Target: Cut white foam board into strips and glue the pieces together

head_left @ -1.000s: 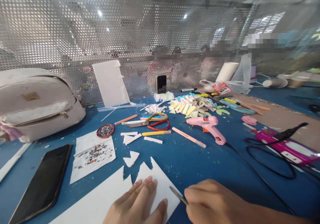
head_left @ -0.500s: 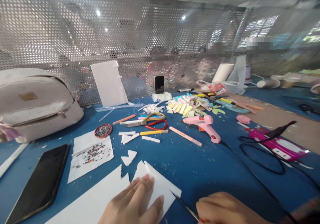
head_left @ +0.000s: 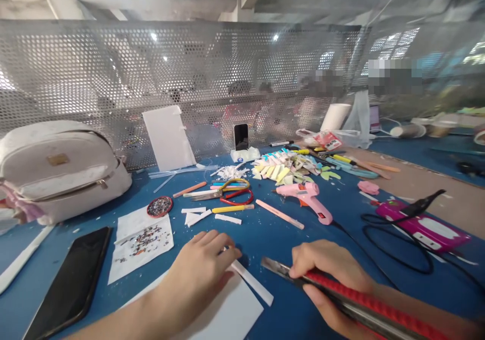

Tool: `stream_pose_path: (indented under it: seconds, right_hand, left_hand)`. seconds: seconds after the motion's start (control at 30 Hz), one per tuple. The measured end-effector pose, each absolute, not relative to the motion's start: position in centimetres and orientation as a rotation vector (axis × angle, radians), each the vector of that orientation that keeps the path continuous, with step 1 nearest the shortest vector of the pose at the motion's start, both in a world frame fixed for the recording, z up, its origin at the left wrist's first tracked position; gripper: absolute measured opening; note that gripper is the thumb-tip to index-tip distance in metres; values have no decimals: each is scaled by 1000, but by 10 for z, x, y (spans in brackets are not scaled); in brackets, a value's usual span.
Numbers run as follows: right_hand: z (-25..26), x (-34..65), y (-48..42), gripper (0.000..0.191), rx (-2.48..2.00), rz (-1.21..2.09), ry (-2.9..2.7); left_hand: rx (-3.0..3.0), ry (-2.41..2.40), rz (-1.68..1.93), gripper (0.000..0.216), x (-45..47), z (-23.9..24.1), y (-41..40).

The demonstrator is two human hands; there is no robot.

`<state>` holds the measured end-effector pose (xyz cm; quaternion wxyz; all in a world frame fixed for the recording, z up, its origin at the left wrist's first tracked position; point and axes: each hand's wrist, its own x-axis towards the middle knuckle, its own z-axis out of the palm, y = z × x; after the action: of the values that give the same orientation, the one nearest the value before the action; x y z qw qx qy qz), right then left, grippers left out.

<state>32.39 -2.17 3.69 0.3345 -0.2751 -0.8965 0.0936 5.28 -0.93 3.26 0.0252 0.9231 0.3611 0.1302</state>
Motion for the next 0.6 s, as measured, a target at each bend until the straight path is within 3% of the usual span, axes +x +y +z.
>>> stream_pose_path:
  seconds: [0.13,0.4,0.6]
  right_hand:
    - [45,315,-4,8,-717,312,-2353]
    - [24,309,11,11,-1027,686,-2430]
    - [19,288,3,21,-908,1001,-2408]
  left_hand:
    - [2976,986,440,15,62,23,7]
    - [3191,715,808,29,63,17,-2]
    - [3134,653,928,35,45,14,-27]
